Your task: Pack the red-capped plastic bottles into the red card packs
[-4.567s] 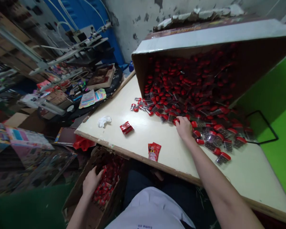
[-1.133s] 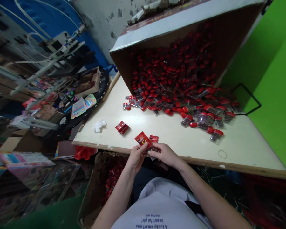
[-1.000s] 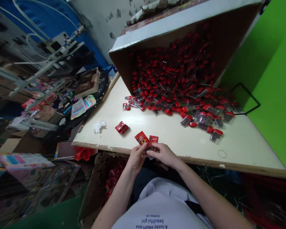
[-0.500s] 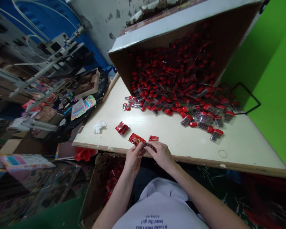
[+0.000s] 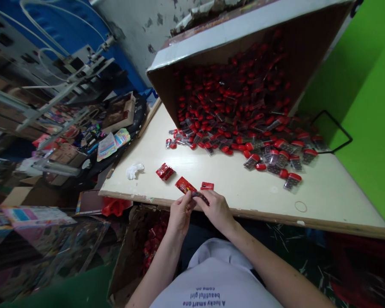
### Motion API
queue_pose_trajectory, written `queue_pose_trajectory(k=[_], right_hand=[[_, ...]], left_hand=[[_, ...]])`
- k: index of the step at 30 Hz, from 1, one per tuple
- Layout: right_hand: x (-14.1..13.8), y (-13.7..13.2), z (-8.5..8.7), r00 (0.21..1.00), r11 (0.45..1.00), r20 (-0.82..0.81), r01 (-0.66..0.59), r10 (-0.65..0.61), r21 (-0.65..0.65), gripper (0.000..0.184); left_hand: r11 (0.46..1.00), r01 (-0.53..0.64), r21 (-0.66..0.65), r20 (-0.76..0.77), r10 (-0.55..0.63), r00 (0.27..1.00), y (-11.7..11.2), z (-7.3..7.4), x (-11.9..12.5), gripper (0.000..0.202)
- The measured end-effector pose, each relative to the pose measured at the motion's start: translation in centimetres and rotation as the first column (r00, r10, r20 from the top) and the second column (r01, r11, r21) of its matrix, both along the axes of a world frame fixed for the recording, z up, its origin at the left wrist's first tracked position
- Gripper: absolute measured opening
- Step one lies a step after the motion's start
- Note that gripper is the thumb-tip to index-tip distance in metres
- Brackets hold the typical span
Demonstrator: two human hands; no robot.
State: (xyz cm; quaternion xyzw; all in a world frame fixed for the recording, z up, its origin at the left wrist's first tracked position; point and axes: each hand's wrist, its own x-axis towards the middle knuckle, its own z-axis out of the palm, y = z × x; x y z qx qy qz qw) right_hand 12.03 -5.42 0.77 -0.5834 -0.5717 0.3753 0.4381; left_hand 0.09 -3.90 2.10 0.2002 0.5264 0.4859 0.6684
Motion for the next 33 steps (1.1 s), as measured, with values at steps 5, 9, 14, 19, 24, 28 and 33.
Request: queue_pose_trajectory(k=[5, 9, 14, 19, 24, 28, 33], right_hand=[[-0.3, 0.0, -0.7, 0.973, 0.972, -0.231, -0.081, 0.029, -0.22, 0.028], [-0.1, 0.4, -1.1, 0.87, 0.913, -0.493, -0.184, -0.022, -0.364, 0.034], [0.4, 0.2, -1.0, 0.916, 0.924, -0.402, -0.143, -0.013, -0.356, 0.033], [0.1, -0.4, -0.4, 1.0, 0.997, -0.012, 0.02, -0.02, -0.071, 0.027], [0.0, -0.3, -0.6, 0.997, 0.991, -0.078, -0.01, -0.001, -0.133, 0.027], [-0.1, -0.1, -1.3, 0.94, 0.936, -0.341, -0.138, 0.021, -0.324, 0.03], [-0.6, 0.2, -1.4, 0.876, 0.93, -0.475, -0.096, -0.09, -0.353, 0.035]], left_hand=[[0.999, -0.045, -0.015, -0.029, 0.044, 0.999, -0.3, -0.1, 0.3, 0.025], [0.999, 0.037, -0.019, 0.054, -0.036, 0.998, -0.2, 0.5, 0.0, 0.034], [0.998, 0.066, 0.001, 0.04, -0.066, 0.997, 0.0, 0.3, -0.3, 0.029], [0.999, -0.015, -0.039, -0.04, 0.014, 0.999, -0.2, -0.4, 0.3, 0.029], [0.999, 0.003, -0.041, 0.006, -0.003, 1.0, -0.6, -0.8, 0.0, 0.029], [0.996, 0.078, -0.049, 0.1, -0.072, 0.992, -0.5, -0.7, -0.4, 0.032], [0.994, 0.104, -0.029, 0.111, -0.1, 0.989, -0.4, -0.4, -0.4, 0.027]])
